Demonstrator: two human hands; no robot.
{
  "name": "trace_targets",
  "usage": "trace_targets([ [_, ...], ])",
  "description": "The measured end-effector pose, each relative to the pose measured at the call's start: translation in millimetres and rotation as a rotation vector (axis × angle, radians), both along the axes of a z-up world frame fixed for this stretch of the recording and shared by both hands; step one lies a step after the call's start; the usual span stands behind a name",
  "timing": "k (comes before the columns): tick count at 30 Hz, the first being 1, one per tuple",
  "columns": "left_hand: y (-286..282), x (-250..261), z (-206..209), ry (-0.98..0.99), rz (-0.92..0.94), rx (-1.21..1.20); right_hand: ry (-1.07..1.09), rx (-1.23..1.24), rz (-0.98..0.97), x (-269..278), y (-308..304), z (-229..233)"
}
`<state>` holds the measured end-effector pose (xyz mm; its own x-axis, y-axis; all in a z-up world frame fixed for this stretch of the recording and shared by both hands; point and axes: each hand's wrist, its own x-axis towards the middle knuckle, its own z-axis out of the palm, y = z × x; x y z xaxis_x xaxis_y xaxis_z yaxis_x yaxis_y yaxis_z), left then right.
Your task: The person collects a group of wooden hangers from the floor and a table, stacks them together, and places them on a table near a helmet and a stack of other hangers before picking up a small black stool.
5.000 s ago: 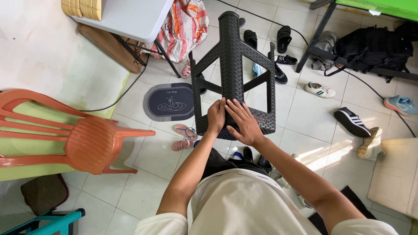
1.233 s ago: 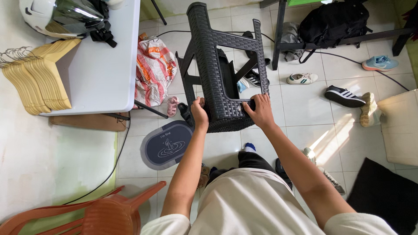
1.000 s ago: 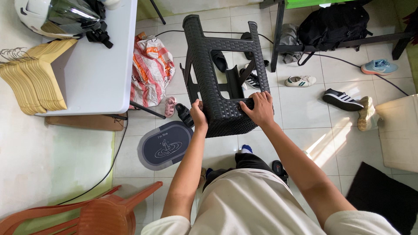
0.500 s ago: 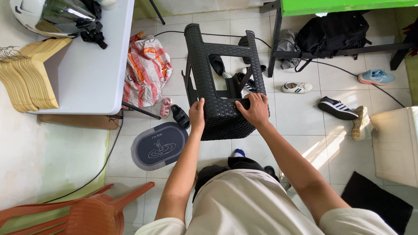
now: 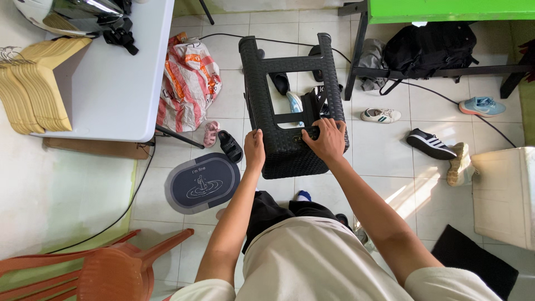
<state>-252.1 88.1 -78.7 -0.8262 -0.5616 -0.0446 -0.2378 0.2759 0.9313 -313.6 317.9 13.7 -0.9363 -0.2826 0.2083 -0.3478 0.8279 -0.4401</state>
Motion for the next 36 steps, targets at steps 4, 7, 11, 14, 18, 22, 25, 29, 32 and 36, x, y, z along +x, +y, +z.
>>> trace_targets([
  [4, -1, -5, 24, -0.097, -0.065, 0.003, -0.037, 0.046, -0.018, -2, -12, 5],
  [7, 1, -12, 45, 0.139, -0.149, -0.248, 0.034, 0.049, -0.03, 0, -26, 5],
  [11, 7, -22, 64, 0.221, -0.223, -0.587, 0.08, 0.064, -0.041, -5, -46, 5],
  [14, 5, -28, 69, 0.203, -0.305, -0.645, 0.06, 0.056, -0.058, -3, -61, 3],
  [18, -6, -42, 66, 0.213, -0.424, -0.722, 0.069, 0.04, -0.079, -7, -82, 0],
  [22, -28, -59, 60, 0.15, -0.514, -0.712, 0.127, 0.055, -0.105, -9, -107, -11],
  [25, -48, -69, 61, 0.02, -0.586, -0.784, 0.137, 0.073, -0.11, -8, -127, -16],
  [29, -73, -64, 62, 0.114, -0.581, -0.763, 0.109, 0.087, -0.133, -7, -151, -15],
  [32, -92, -64, 62, 0.222, -0.599, -0.736, 0.148, 0.098, -0.115, -4, -165, -11],
  [36, -112, -64, 66, 0.267, -0.616, -0.624, 0.148, 0.131, -0.104, -3, -184, -7],
])
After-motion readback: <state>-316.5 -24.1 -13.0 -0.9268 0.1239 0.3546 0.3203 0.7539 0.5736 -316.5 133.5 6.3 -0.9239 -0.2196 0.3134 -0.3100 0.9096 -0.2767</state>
